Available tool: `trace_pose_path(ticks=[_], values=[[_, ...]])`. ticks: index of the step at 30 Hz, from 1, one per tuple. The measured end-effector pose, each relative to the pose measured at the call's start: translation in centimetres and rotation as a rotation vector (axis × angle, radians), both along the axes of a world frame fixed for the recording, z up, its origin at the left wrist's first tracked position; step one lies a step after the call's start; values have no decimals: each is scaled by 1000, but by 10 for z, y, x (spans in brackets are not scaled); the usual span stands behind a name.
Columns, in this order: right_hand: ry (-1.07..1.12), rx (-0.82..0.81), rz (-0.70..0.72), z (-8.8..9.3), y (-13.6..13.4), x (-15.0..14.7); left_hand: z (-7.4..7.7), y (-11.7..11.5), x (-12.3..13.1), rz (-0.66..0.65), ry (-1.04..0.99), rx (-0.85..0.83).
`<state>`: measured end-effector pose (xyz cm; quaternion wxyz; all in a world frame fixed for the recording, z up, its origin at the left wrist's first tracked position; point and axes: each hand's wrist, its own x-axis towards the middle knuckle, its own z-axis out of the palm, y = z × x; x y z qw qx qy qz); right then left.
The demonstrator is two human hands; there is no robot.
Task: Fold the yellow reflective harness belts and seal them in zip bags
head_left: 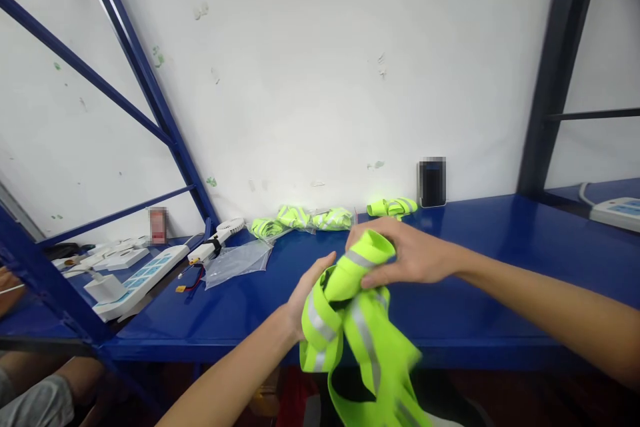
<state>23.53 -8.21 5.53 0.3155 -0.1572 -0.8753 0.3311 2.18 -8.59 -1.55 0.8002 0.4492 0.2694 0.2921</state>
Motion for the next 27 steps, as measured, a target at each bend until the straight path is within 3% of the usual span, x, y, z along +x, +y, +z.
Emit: trace_pose_path(ticks=[2,3,5,8,12,14,16,18,21,24,27], values=[[117,-243,-41,-15,14,-2,-1,-5,0,-15,20,1],[233,-349,-132,-23,22,-3,1,-3,0,26,22,25],[504,-557,-294,-36,38,-4,7,5,-3,173,12,95],[721,-801,-404,-47,57,-4,14,19,-8,362,81,246],[782,-844,-512,-52,63,-7,16,29,-12,437,318,726],[717,-827,-487,-55,62,-10,18,36,-11,466,410,992],[606,-843,-411,-56,61,-11,21,49,-8,500,455,1127],[436,-856,-321,-56,60,-6,24,65,-3,535,404,1056],[154,-686,-330,-49,57,8,28,75,6,615,165,686],[45,-229,-448,-37,45,20,33,55,15,575,18,332],[25,188,-341,-25,26,22,37,18,19,509,-14,165]])
